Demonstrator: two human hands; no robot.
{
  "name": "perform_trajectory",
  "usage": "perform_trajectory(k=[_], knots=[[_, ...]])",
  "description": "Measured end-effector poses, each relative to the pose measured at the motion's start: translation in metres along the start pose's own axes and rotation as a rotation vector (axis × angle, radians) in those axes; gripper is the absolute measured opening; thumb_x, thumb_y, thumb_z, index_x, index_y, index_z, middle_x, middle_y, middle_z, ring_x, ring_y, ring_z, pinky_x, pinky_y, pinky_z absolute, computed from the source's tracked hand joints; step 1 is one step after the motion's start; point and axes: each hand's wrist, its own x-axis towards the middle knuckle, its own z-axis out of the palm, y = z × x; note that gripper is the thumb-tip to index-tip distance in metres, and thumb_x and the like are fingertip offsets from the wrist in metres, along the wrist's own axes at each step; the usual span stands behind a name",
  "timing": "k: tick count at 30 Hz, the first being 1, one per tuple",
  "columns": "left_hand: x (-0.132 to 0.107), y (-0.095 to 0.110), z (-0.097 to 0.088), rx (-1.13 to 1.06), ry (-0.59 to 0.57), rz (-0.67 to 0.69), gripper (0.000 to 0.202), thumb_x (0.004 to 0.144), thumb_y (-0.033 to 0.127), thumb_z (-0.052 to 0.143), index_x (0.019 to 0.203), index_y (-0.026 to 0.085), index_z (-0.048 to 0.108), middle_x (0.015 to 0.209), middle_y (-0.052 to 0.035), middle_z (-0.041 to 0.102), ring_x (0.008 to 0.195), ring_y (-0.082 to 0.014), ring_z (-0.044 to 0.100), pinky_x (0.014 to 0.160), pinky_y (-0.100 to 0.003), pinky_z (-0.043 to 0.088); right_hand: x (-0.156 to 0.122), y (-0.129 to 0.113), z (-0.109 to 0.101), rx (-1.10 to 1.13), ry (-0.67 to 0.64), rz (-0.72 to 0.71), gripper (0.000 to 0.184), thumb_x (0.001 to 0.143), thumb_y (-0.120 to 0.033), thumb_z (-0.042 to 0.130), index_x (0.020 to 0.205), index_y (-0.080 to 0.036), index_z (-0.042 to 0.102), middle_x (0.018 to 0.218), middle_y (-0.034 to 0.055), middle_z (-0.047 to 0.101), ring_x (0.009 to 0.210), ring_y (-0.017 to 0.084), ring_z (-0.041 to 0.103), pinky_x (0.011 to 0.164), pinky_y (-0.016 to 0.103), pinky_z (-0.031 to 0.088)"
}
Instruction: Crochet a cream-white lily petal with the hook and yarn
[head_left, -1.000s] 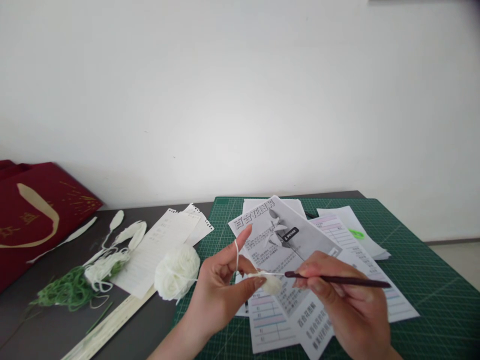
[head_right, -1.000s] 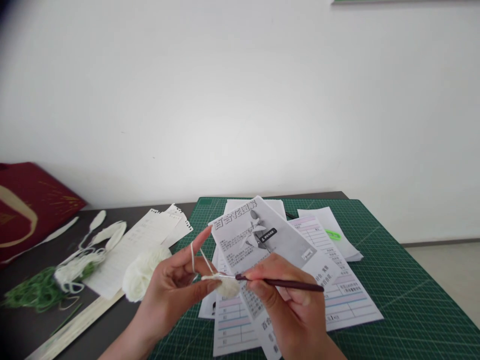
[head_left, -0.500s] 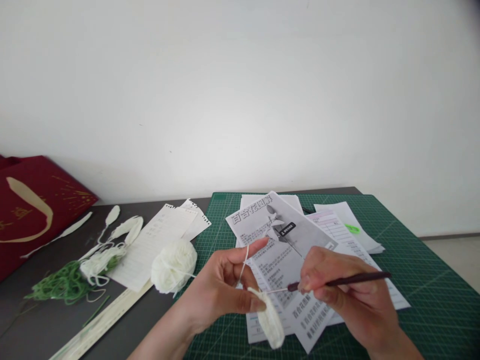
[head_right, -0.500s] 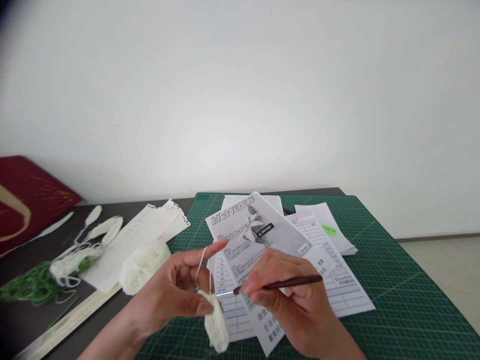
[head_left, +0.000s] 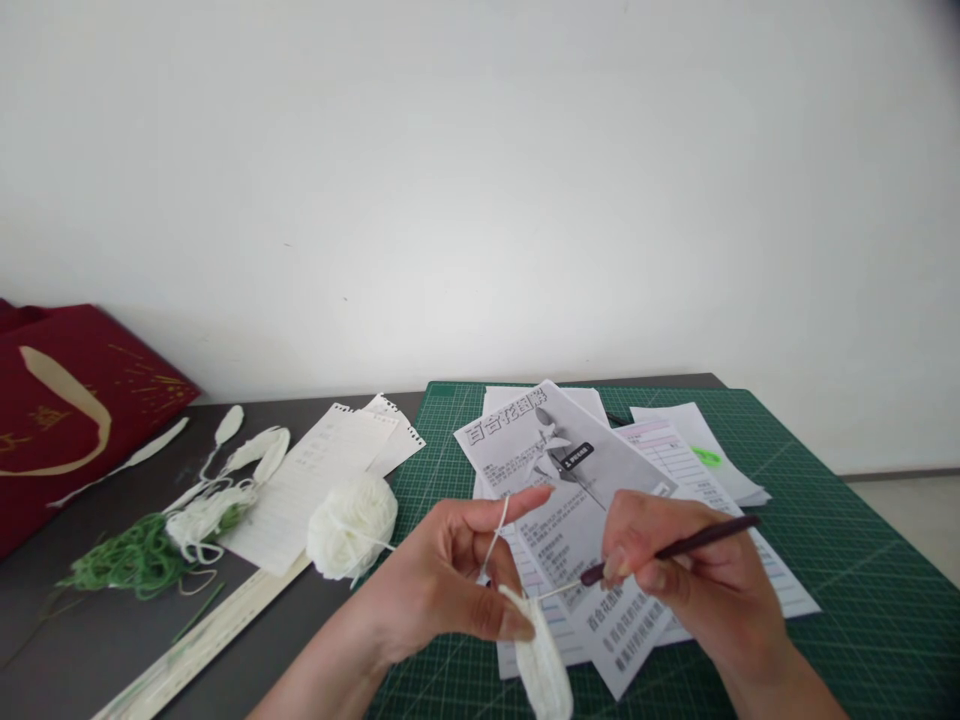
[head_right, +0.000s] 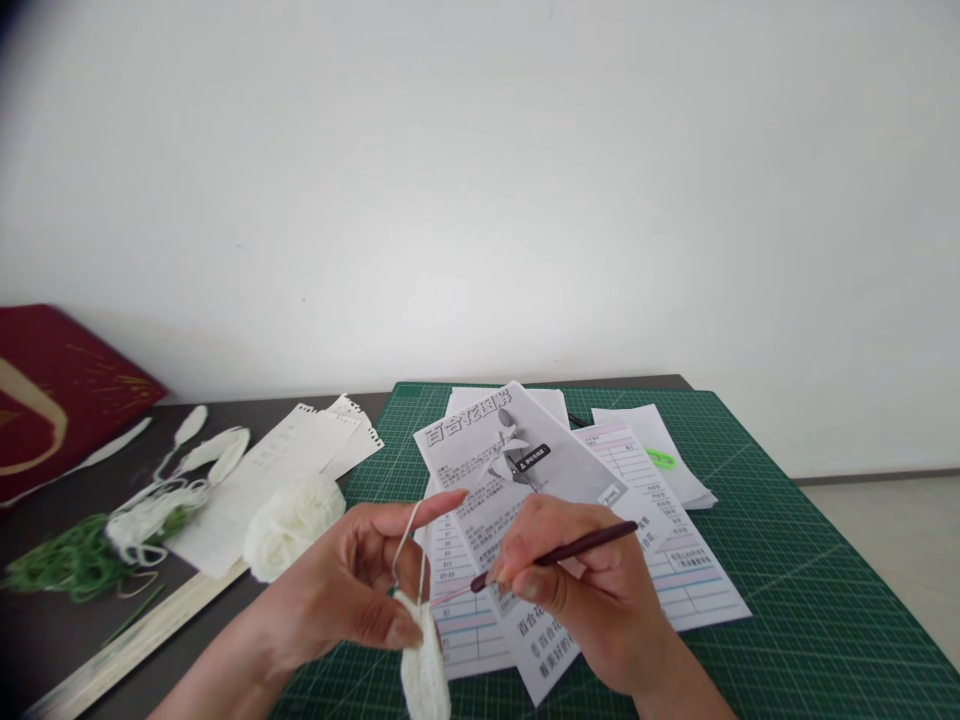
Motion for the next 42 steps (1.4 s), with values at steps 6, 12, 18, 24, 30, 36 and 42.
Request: perform_trajectory(k=[6,12,18,24,30,36,42], knots=[[0.002,0.002,0.000,-0.070,-0.020,-0.071,0.069,0.048,-0.001,0.080,0.112,0.022,0.071,0.053,0.0013,0.071,0.042,-0.0077,0.056,0.043,-0.015,0.039,0.003,-0.006,0.000,-0.075,-0.063,-0.050,0.010,0.085,-0.028,0.067,0.087,-0.022,0.075,0.069,0.0050,0.071,0.063,0.018,0.061,0.053,0.029,0.049],[0.002,0.003,0.001,-0.050,0.005,-0.077,0.067,0.048,-0.003,0.078,0.111,0.020,0.071,0.052,0.0025,0.069,0.041,-0.0063,0.053,0.042,-0.015,0.036,0.001,-0.010,0.000,-0.118,-0.098,-0.062,0.009,0.084,-0.021,0.067,0.088,-0.022,0.075,0.072,0.0051,0.073,0.064,0.017,0.064,0.056,0.029,0.051],[0.001,0.004,-0.002,0.097,0.065,0.033,0.070,0.056,0.000,0.078,0.119,0.027,0.066,0.064,0.0006,0.074,0.052,-0.0099,0.060,0.052,-0.019,0.040,-0.005,-0.005,0.012,-0.078,0.216,0.197,0.007,0.082,-0.024,0.069,0.079,-0.020,0.074,0.059,0.0012,0.068,0.052,0.014,0.063,0.048,0.022,0.052],[0.001,0.003,-0.003,0.183,0.059,0.080,0.069,0.060,0.001,0.076,0.122,0.028,0.064,0.066,0.0015,0.074,0.057,-0.0108,0.060,0.057,-0.022,0.041,-0.002,-0.005,0.019,-0.039,0.304,0.334,0.015,0.081,-0.030,0.070,0.073,-0.017,0.072,0.055,0.0020,0.067,0.049,0.014,0.061,0.048,0.024,0.052],[0.001,0.003,-0.001,0.211,0.087,0.091,0.070,0.059,0.002,0.076,0.123,0.025,0.063,0.064,0.0020,0.072,0.055,-0.0115,0.059,0.057,-0.024,0.042,-0.002,-0.002,0.019,-0.039,0.292,0.353,0.016,0.082,-0.030,0.068,0.073,-0.017,0.071,0.055,0.0022,0.067,0.049,0.015,0.061,0.048,0.026,0.052],[0.002,0.004,-0.001,0.112,0.077,0.045,0.069,0.057,0.001,0.078,0.120,0.026,0.066,0.061,0.0016,0.072,0.052,-0.0096,0.058,0.052,-0.019,0.040,-0.005,-0.003,0.013,-0.119,0.182,0.199,0.008,0.083,-0.024,0.067,0.078,-0.021,0.072,0.063,0.0015,0.068,0.059,0.015,0.064,0.053,0.023,0.052],[0.001,0.002,-0.003,0.112,0.087,0.058,0.071,0.058,0.000,0.077,0.122,0.026,0.064,0.062,0.0011,0.073,0.052,-0.0081,0.057,0.053,-0.018,0.039,-0.005,-0.012,0.009,-0.322,0.033,-0.030,0.016,0.082,-0.010,0.063,0.089,-0.022,0.071,0.075,0.0020,0.071,0.067,0.016,0.066,0.057,0.024,0.053]])
